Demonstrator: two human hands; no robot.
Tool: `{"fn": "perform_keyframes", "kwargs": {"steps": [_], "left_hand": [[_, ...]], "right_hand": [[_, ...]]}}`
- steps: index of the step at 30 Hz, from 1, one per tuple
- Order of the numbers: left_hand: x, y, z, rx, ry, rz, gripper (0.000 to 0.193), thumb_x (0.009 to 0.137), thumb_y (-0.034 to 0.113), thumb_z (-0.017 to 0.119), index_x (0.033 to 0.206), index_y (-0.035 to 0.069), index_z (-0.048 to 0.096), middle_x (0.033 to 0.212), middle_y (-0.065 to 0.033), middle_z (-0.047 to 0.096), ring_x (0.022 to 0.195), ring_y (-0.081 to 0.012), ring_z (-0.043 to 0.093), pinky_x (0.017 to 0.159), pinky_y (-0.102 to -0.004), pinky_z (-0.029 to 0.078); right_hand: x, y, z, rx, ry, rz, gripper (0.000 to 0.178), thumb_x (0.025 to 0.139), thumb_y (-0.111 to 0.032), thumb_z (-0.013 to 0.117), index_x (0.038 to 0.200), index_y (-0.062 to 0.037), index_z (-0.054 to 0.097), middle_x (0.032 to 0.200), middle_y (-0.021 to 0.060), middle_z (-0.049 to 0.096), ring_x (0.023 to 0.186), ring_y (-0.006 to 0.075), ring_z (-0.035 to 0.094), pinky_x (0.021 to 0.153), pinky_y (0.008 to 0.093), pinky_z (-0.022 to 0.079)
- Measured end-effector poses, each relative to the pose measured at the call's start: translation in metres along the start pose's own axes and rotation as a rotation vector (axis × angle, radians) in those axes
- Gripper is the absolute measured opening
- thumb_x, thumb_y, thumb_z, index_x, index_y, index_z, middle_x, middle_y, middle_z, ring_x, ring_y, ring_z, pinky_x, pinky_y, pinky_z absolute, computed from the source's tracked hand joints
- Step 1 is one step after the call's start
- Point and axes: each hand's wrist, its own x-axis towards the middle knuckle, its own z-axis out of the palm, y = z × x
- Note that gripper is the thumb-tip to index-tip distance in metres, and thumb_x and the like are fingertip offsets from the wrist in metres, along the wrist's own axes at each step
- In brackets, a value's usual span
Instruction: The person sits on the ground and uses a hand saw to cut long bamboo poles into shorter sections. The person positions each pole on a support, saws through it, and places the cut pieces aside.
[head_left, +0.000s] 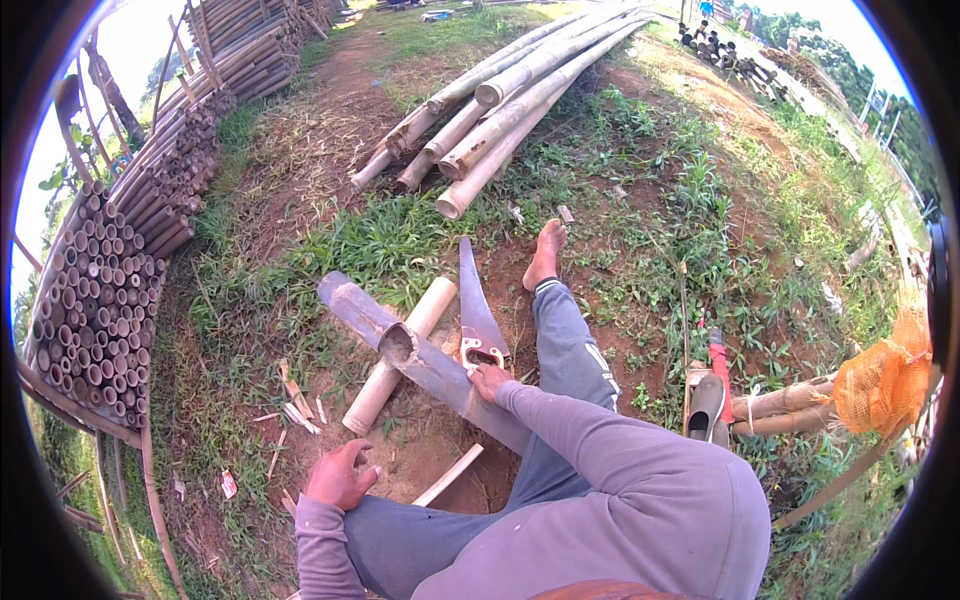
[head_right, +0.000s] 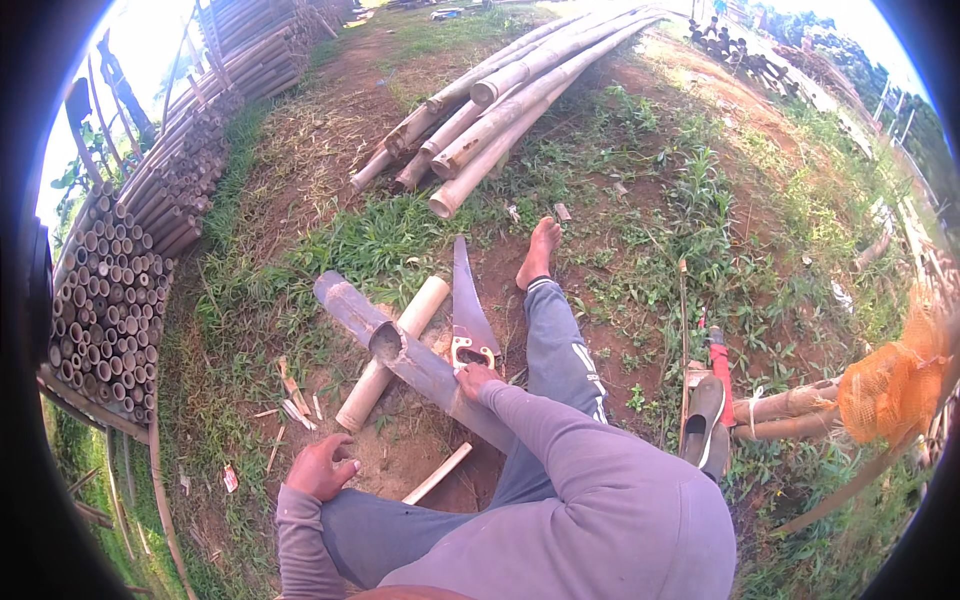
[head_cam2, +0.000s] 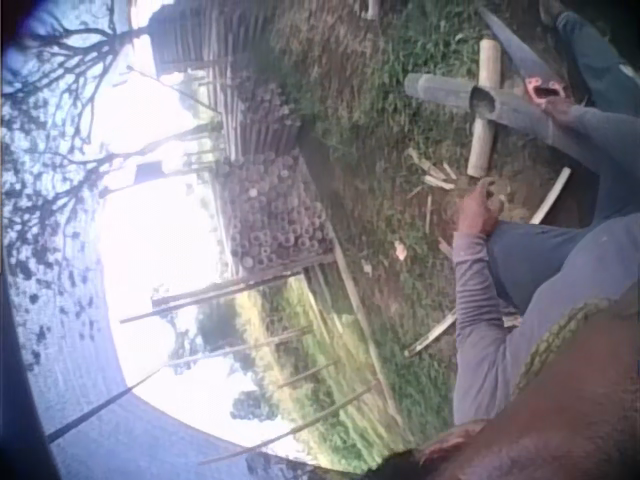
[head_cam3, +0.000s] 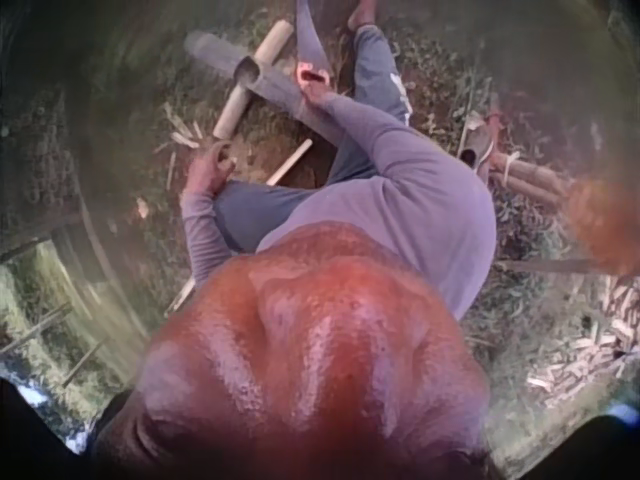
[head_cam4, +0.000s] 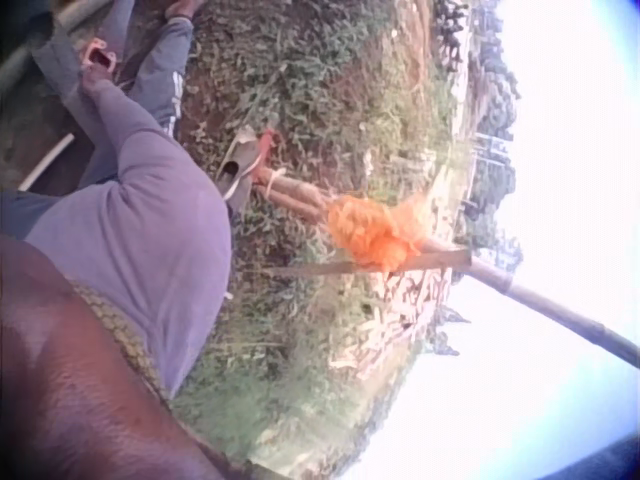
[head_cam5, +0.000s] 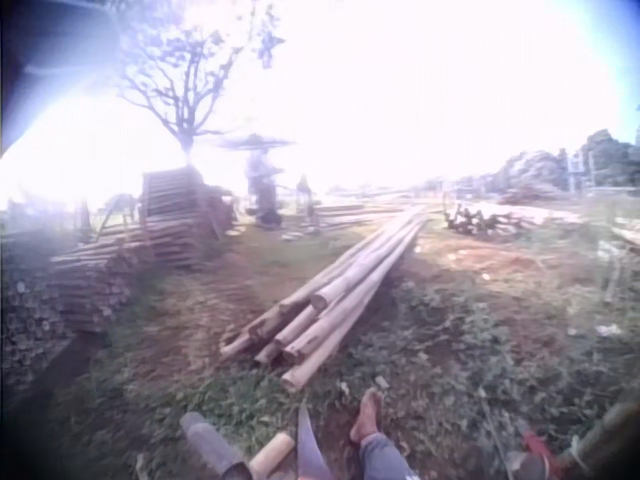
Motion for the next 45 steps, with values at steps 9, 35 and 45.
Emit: {"fn": "perform_keyframes", "kwargs": {"steps": [9, 35, 45], "left_hand": [[0.097, 0.012, 0.007, -0.089, -0.144, 0.136, 0.050, 0.094, 0.034, 0.080, 0.137, 0.012, 0.067, 0.116, -0.0159, 0.078, 0.110, -0.0368, 0.075, 0.097, -0.0474, 0.059], [0.187, -0.007, 0.006, -0.268, -0.084, 0.175, 0.057, 0.092, 0.031, 0.083, 0.141, 0.010, 0.064, 0.118, -0.0185, 0.076, 0.109, -0.0377, 0.074, 0.095, -0.0476, 0.059], [0.201, -0.029, 0.009, -0.333, -0.168, 0.115, 0.060, 0.090, 0.024, 0.085, 0.143, 0.008, 0.063, 0.117, -0.0183, 0.076, 0.110, -0.0337, 0.075, 0.097, -0.0437, 0.059]], "right_hand": [[0.059, 0.026, 0.007, 0.015, -0.038, 0.040, 0.056, 0.107, -0.048, 0.052, 0.143, -0.0092, 0.070, 0.150, 0.0273, 0.062, 0.141, 0.0439, 0.057, 0.122, 0.0513, 0.044], [0.312, -0.201, -0.299, 0.407, 0.834, 0.156, 0.113, 0.082, -0.057, 0.087, 0.170, -0.0189, 0.029, 0.160, 0.0265, 0.040, 0.148, 0.0455, 0.047, 0.123, 0.0547, 0.042], [0.346, -0.208, -0.321, -0.041, 0.842, 0.186, 0.077, 0.091, -0.061, 0.079, 0.160, -0.0456, 0.047, 0.173, 0.0250, 0.024, 0.157, 0.0447, 0.037, 0.123, 0.0607, 0.036]]}}
